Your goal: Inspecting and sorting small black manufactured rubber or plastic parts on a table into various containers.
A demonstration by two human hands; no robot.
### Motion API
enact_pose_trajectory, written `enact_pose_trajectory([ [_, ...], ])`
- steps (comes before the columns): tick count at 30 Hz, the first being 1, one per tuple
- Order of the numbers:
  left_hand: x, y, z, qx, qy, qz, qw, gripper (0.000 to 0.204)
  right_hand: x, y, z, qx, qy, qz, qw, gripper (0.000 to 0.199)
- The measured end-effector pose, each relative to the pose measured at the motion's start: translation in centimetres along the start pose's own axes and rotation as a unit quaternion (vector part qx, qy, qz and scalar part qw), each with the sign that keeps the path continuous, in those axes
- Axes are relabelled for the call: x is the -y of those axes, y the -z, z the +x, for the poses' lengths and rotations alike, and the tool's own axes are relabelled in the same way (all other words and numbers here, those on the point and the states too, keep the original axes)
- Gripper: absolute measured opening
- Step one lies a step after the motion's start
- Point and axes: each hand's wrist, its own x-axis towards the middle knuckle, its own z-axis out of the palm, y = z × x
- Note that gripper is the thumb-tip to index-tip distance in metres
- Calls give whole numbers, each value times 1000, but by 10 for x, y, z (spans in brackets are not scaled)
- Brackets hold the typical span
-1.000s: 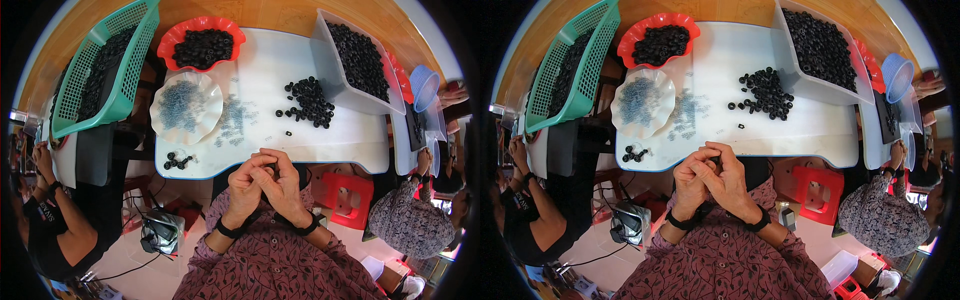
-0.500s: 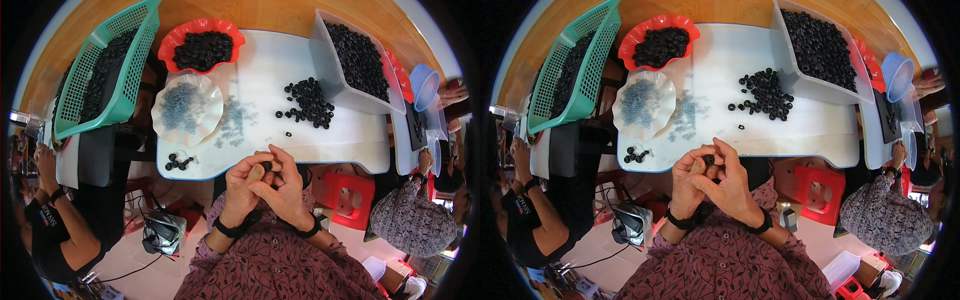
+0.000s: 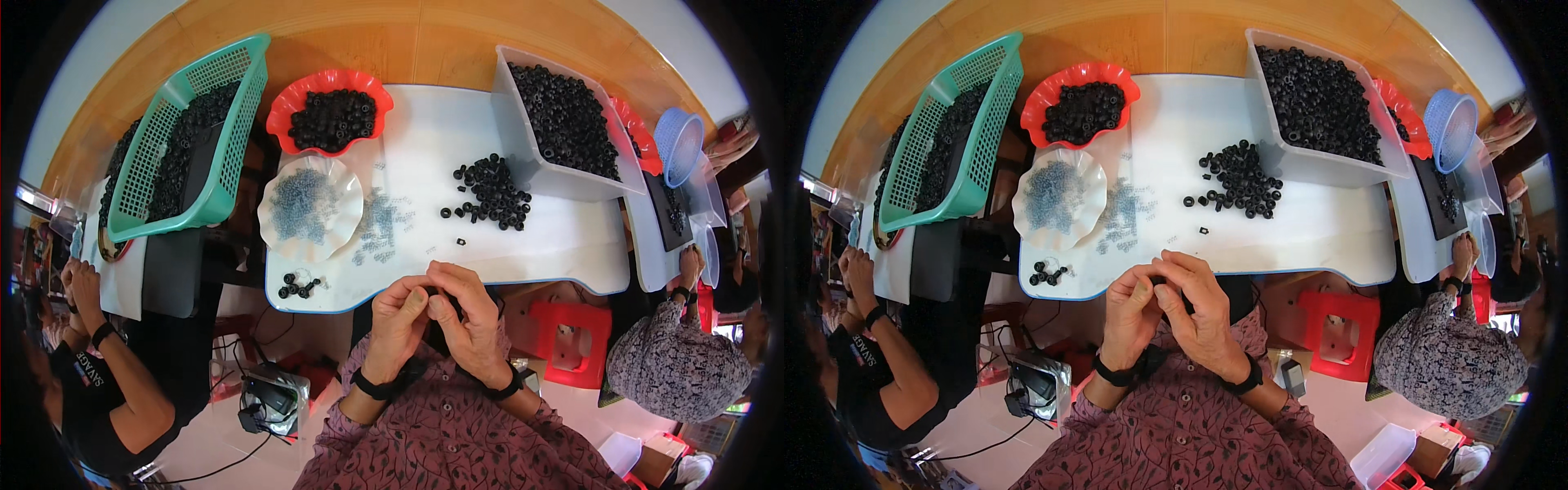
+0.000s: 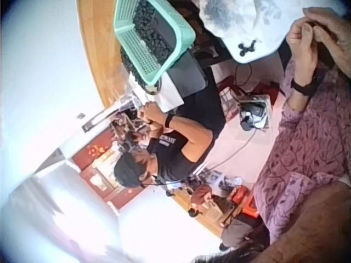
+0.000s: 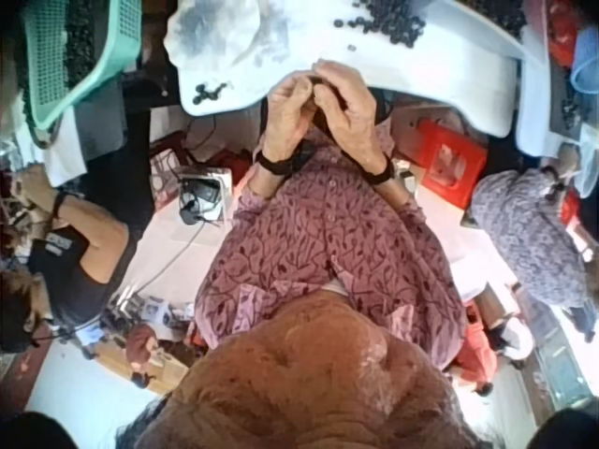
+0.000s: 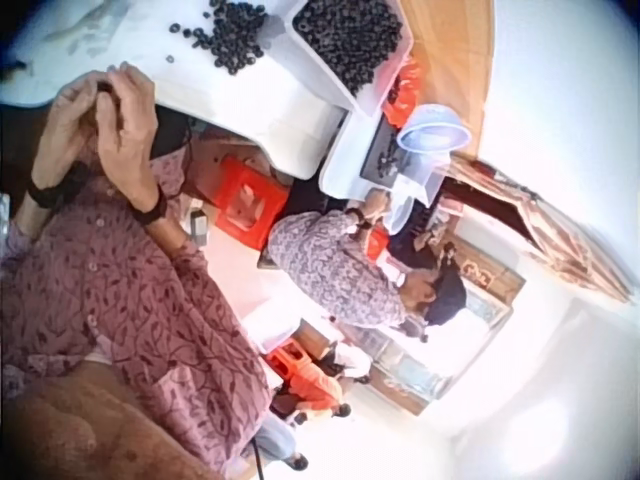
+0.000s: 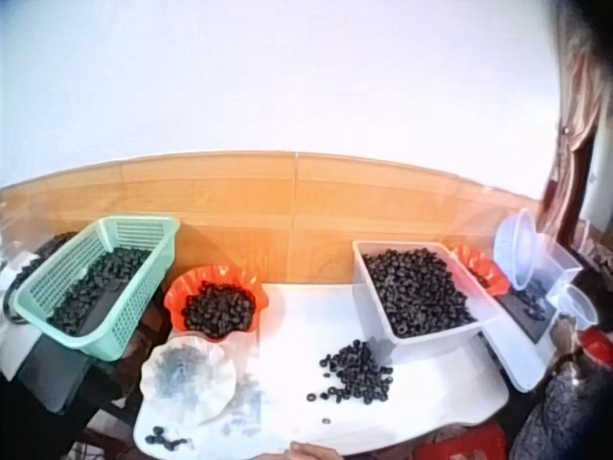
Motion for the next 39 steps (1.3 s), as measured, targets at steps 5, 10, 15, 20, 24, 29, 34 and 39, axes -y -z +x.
enact_pose_trajectory([
  [5, 8, 11, 3, 20, 7, -19, 1000, 19, 0, 3, -4, -13, -35, 34, 999, 21],
  [10, 6, -1, 1, 8, 14, 34, 999, 23, -8, 7, -7, -41, -55, 96, 993, 17],
  [15, 4, -6, 1, 34, 29, 34, 998, 21, -11, 12, -8, -71, -67, 121, 988, 15],
  [20, 5, -3, 7, 5, 50, 42, 998, 22, -18, 12, -8, -78, -83, 115, 987, 15],
  [24, -9, -4, 22, -78, 83, 52, 992, 22, -28, 21, 2, -111, -8, -73, 991, 18],
  [29, -34, 9, 66, -91, 75, 41, 992, 24, -56, 27, 8, -145, 8, -127, 981, 16],
  [34, -101, -35, 141, -41, -126, -16, 991, 21, -80, 33, 10, -169, 9, -149, 974, 17],
  [39, -102, 17, 175, -61, -123, 23, 990, 19, -95, 24, 10, -174, 2, -130, 976, 16],
])
